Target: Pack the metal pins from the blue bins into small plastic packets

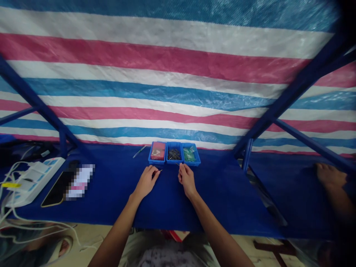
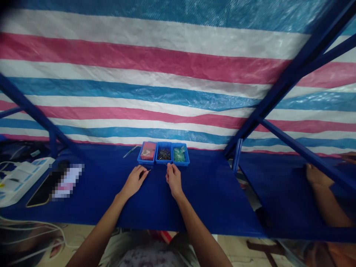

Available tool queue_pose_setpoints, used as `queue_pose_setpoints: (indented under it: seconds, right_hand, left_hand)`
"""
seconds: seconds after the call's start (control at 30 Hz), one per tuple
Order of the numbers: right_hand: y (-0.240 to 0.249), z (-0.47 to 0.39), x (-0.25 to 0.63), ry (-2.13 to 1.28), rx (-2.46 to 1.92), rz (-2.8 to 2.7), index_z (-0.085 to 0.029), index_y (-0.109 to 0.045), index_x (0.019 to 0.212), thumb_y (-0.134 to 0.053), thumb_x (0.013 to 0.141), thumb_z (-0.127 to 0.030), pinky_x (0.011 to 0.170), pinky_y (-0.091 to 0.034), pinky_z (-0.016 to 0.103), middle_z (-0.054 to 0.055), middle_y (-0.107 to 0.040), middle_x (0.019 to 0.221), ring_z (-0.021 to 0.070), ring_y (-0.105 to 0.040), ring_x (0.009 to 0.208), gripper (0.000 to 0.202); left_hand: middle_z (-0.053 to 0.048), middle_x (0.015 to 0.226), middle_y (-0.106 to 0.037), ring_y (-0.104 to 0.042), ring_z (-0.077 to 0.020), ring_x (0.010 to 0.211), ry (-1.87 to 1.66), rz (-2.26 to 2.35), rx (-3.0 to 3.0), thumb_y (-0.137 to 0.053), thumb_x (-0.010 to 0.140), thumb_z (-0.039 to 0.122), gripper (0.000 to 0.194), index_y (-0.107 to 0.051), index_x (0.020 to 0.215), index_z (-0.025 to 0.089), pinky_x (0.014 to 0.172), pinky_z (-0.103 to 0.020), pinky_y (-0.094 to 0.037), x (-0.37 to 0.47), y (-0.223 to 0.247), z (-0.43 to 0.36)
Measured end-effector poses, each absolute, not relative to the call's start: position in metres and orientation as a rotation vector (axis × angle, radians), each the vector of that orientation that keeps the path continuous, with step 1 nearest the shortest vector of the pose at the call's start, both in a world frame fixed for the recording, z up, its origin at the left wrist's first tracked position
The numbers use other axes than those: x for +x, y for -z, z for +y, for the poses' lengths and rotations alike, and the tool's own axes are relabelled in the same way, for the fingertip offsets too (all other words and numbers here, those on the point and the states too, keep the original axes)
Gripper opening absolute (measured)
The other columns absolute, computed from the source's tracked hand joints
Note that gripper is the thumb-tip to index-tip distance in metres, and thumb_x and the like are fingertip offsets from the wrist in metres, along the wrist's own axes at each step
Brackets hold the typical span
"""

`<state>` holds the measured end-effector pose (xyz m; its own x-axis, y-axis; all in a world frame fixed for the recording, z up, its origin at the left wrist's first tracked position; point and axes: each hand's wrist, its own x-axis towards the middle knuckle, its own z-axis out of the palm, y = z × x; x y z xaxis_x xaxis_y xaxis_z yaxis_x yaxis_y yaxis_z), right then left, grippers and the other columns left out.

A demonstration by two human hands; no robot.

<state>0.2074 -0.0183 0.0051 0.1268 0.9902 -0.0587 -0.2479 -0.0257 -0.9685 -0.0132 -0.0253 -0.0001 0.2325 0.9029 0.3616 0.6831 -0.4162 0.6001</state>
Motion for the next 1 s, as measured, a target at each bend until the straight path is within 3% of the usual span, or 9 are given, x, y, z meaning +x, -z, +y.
queue_pose_setpoints:
  seconds: [0.27, 0.4, 0.47, 0.57, 0.67, 0.8, 1.0]
  right_hand:
    - [-0.009, -0.012, 0.206, -1.173, -1.126, -1.025, -0.021, -0.06, 0.082, -0.068, 0.091, -0.061, 0.034, -0.031, 0.018, -0.007, -0.049, 0.062, 0.007, -0.041, 0.041, 0.042]
    - [-0.012, -0.01, 0.208, -1.146, -1.054, -1.121, -0.026, -0.064, 0.121, -0.067, 0.093, -0.058, 0.034, -0.036, 0.019, -0.001, -0.063, 0.089, 0.009, -0.052, 0.048, 0.042]
    - [-0.011, -0.012, 0.208, -1.109, -1.059, -1.195, -0.028, -0.063, 0.128, -0.065, 0.095, -0.055, 0.037, -0.04, 0.021, 0.0, -0.064, 0.094, 0.011, -0.056, 0.053, 0.042]
    - [-0.007, -0.017, 0.207, -0.972, -1.117, -1.418, -0.027, -0.07, 0.116, -0.066, 0.097, -0.047, 0.054, -0.05, 0.026, 0.002, -0.065, 0.096, 0.0145, -0.061, 0.066, 0.028]
    - [-0.005, -0.024, 0.204, -0.83, -1.143, -1.689, -0.026, -0.074, 0.105, -0.068, 0.097, -0.039, 0.072, -0.052, 0.031, 0.002, -0.066, 0.097, 0.0167, -0.061, 0.074, 0.017]
    - [-0.006, -0.028, 0.201, -0.76, -1.143, -1.818, -0.025, -0.071, 0.093, -0.06, 0.101, -0.033, 0.075, -0.048, 0.032, 0.001, -0.064, 0.088, 0.0188, -0.061, 0.078, 0.016]
    - [-0.002, -0.023, 0.203, -0.982, -1.114, -1.54, -0.024, -0.06, 0.099, -0.054, 0.106, -0.042, 0.069, -0.051, 0.031, 0.002, -0.07, 0.092, 0.0181, -0.069, 0.074, 0.02]
  left_hand:
    - [-0.004, 0.096, -0.065, -0.059, -0.0234, 0.093, -0.972, 1.44, 2.211, -0.048, 0.109, 0.032, 0.021, -0.063, 0.098, 0.023, 0.091, -0.039, -0.047, -0.014, 0.002, -0.025]
    - [-0.004, 0.098, -0.066, -0.06, -0.0229, 0.093, -0.937, 1.42, 2.218, -0.049, 0.109, 0.03, 0.019, -0.065, 0.1, 0.024, 0.091, -0.038, -0.047, -0.013, 0.0, -0.026]
    - [-0.004, 0.1, -0.066, -0.06, -0.0232, 0.093, -0.918, 1.415, 2.224, -0.049, 0.108, 0.03, 0.018, -0.066, 0.103, 0.025, 0.09, -0.038, -0.047, -0.013, -0.001, -0.027]
    - [-0.004, 0.102, -0.067, -0.061, -0.0233, 0.095, -0.899, 1.402, 2.238, -0.051, 0.108, 0.03, 0.017, -0.068, 0.106, 0.026, 0.091, -0.038, -0.046, -0.013, -0.002, -0.027]
    - [-0.004, 0.104, -0.067, -0.062, -0.0234, 0.099, -0.891, 1.387, 2.248, -0.053, 0.107, 0.031, 0.017, -0.069, 0.11, 0.027, 0.091, -0.038, -0.046, -0.013, -0.003, -0.028]
    - [-0.003, 0.105, -0.067, -0.062, -0.023, 0.1, -0.871, 1.382, 2.251, -0.055, 0.107, 0.033, 0.017, -0.07, 0.112, 0.028, 0.091, -0.038, -0.046, -0.013, -0.004, -0.028]
    - [-0.002, 0.1, -0.065, -0.062, -0.0227, 0.096, -0.924, 1.401, 2.199, -0.063, 0.103, 0.037, 0.016, -0.069, 0.115, 0.029, 0.09, -0.037, -0.047, -0.012, -0.005, -0.029]
